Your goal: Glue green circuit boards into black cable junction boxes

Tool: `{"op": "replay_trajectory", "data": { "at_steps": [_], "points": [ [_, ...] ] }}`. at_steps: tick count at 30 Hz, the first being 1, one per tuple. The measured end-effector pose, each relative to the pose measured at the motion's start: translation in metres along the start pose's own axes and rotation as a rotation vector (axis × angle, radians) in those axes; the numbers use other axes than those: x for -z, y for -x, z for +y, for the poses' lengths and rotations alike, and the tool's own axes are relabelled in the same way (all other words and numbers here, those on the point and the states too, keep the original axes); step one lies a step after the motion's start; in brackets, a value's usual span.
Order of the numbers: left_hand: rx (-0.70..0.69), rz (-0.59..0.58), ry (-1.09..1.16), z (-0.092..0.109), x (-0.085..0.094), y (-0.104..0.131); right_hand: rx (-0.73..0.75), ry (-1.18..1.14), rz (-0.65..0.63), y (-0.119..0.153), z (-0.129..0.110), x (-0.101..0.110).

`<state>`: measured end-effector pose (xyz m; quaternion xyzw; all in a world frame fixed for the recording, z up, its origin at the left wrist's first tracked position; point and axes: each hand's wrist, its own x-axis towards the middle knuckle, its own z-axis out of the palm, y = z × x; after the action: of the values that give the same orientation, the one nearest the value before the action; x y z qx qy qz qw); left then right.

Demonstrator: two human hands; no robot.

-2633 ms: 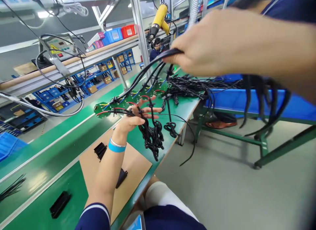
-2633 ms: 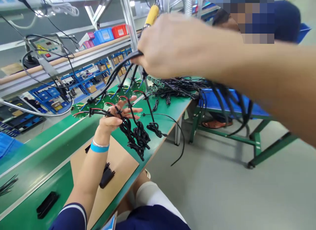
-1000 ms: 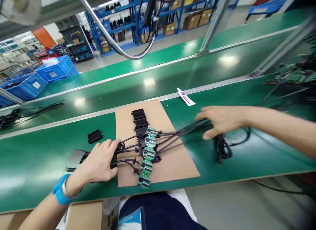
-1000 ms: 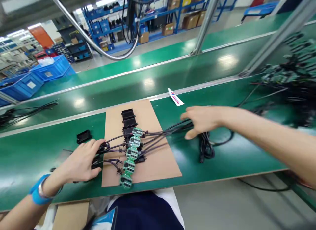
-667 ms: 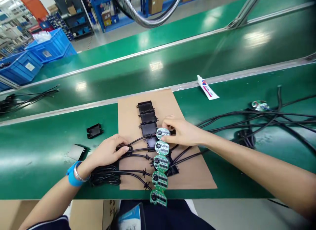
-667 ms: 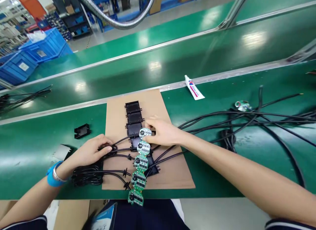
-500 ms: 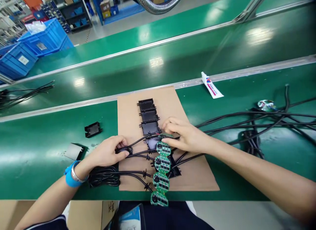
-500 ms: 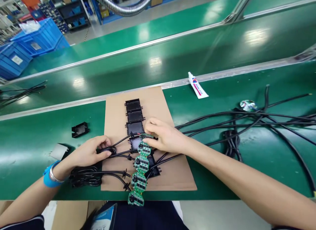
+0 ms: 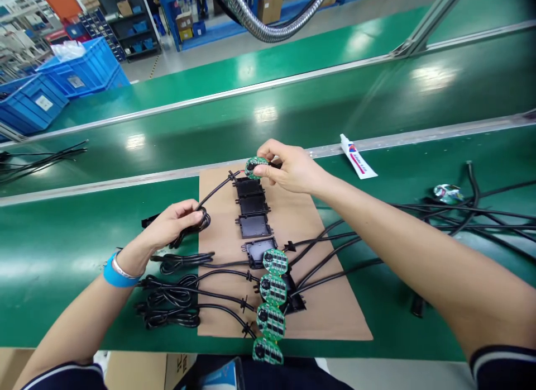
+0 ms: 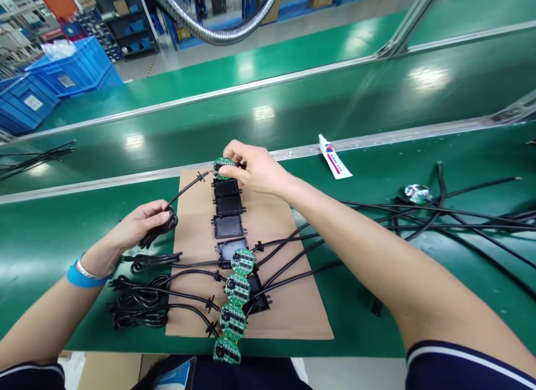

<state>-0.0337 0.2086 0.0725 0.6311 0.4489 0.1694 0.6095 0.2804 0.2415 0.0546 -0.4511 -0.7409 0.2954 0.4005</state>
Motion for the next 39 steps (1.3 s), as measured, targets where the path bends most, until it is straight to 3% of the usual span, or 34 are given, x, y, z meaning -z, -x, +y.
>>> {"op": "replay_trajectory", "data": {
  "at_steps": [3,7,11,17,19,22,24,26,28,30,32,36,39],
  "points": [
    [-0.01,0.173,-0.165,0.004,0.009,-0.004,-0.072,0.016,-0.073,-0.001,0.009,0.001],
    [-0.021,0.355,-0.641,0.008,0.023,-0.017,-0.168,0.093,-0.139,0.004,0.029,0.013],
    [-0.041,0.321,-1.006,-0.004,0.024,-0.036,-0.122,0.239,-0.156,0.016,0.056,0.02],
    [-0.057,0.409,-1.373,-0.023,0.014,-0.047,-0.028,0.37,-0.151,0.028,0.077,0.007],
    [-0.082,0.414,-1.451,-0.023,0.012,-0.045,-0.023,0.396,-0.151,0.028,0.079,0.004],
    [-0.231,0.431,-1.435,-0.021,0.005,-0.034,0.013,0.461,-0.145,0.034,0.07,0.004],
    [-0.336,0.349,-1.326,-0.02,-0.005,-0.02,0.061,0.503,-0.128,0.046,0.052,0.005],
    [-0.366,0.135,-1.16,-0.02,-0.016,-0.005,0.095,0.455,-0.169,0.063,0.027,0.004],
    [-0.328,-0.067,-0.998,-0.02,-0.025,0.008,0.08,0.33,-0.322,0.083,0.002,0.002],
    [-0.277,-0.18,-0.894,-0.02,-0.032,0.016,0.031,0.241,-0.487,0.102,-0.016,-0.003],
    [-0.245,-0.231,-0.85,-0.02,-0.035,0.019,-0.011,0.202,-0.539,0.116,-0.024,-0.01],
    [-0.25,-0.3,-0.836,-0.022,-0.037,0.021,0.05,0.185,-0.453,0.134,-0.023,-0.02],
    [-0.271,-0.276,-0.852,-0.021,-0.036,0.026,0.08,0.171,-0.394,0.136,-0.02,-0.016]
  ]
}}
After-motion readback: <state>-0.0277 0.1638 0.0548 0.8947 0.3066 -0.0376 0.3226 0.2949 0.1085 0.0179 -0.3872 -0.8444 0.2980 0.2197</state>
